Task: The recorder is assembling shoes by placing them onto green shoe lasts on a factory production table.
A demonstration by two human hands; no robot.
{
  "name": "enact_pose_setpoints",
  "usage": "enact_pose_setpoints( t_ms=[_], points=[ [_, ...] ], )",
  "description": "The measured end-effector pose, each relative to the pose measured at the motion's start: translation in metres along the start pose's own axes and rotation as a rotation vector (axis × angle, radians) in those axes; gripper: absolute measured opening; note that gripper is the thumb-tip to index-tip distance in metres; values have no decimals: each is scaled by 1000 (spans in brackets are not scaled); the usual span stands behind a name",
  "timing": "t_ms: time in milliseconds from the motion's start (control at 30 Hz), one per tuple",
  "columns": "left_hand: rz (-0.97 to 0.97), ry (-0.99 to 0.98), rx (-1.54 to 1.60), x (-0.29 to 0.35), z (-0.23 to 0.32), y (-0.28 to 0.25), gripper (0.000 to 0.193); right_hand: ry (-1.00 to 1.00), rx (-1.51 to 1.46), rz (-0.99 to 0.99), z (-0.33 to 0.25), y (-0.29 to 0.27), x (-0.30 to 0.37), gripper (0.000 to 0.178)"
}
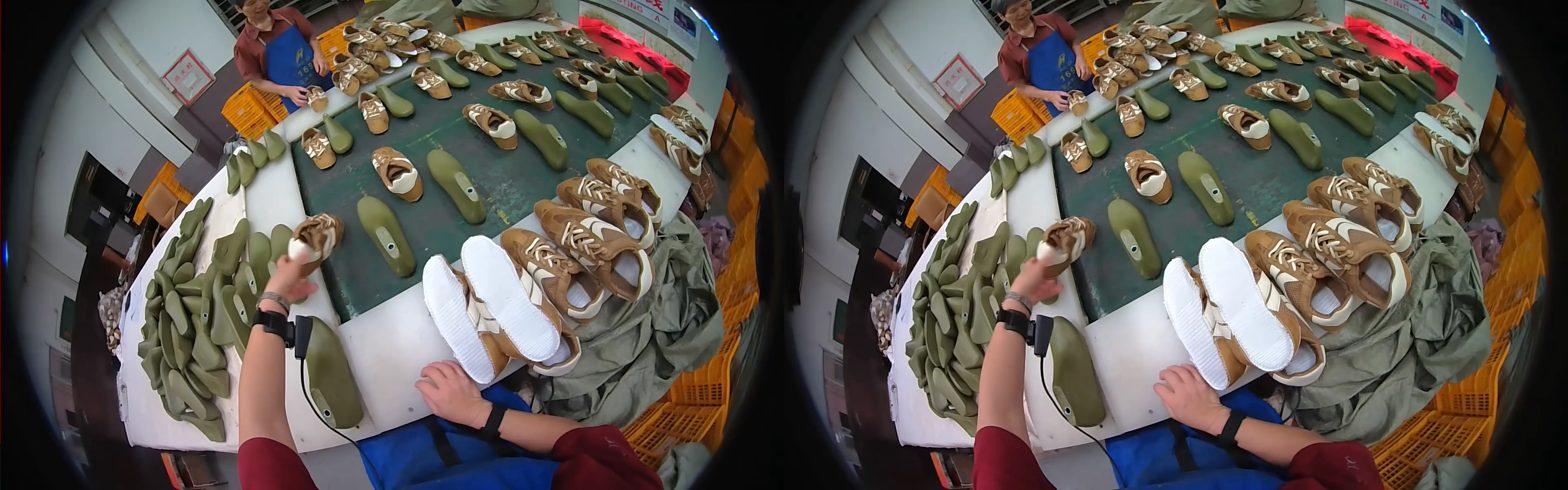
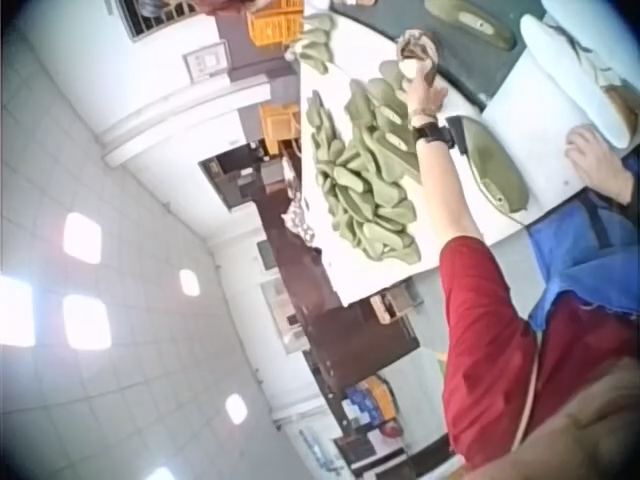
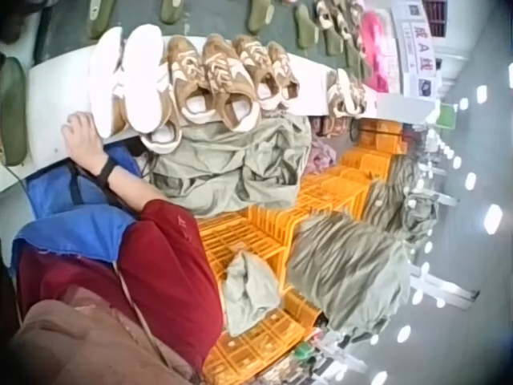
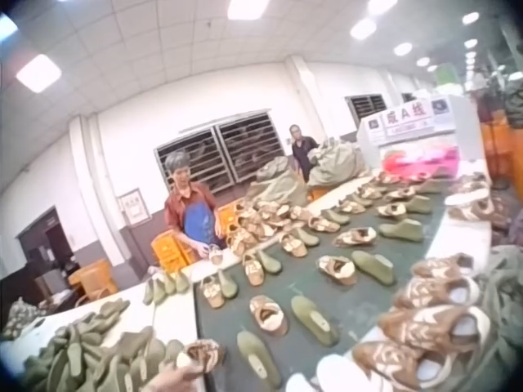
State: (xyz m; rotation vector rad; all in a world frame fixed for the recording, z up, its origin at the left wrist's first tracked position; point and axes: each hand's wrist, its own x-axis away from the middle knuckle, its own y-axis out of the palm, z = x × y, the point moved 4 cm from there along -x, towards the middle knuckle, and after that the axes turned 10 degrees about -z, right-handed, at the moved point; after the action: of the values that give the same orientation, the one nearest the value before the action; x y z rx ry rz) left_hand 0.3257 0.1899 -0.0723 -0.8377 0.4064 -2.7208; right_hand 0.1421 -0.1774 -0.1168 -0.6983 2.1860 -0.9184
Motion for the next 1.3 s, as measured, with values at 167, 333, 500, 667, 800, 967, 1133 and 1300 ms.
enact_pose_setpoints(
  t_ms=[167,333,500,667,800,967,1133,1300],
  points=[
    [5,52,-873,24,43,62,78,36,41,0,10,-6,3,12],
    [-206,142,-953,14,32,98,77,47,40,-10,12,-2,1,13],
    [-262,82,-977,4,42,151,70,54,66,-14,12,-4,2,15],
    [-231,70,-818,-25,29,152,64,46,63,-17,13,-1,0,14],
    [-2,143,-562,-23,40,100,60,53,63,-15,10,-3,1,14],
    [-213,214,373,4,60,45,56,48,55,10,12,-5,1,13],
    [-215,313,706,39,74,8,55,42,59,-1,11,-6,1,12],
    [-185,476,768,56,73,0,38,47,46,-14,11,-5,1,12]
  ],
)
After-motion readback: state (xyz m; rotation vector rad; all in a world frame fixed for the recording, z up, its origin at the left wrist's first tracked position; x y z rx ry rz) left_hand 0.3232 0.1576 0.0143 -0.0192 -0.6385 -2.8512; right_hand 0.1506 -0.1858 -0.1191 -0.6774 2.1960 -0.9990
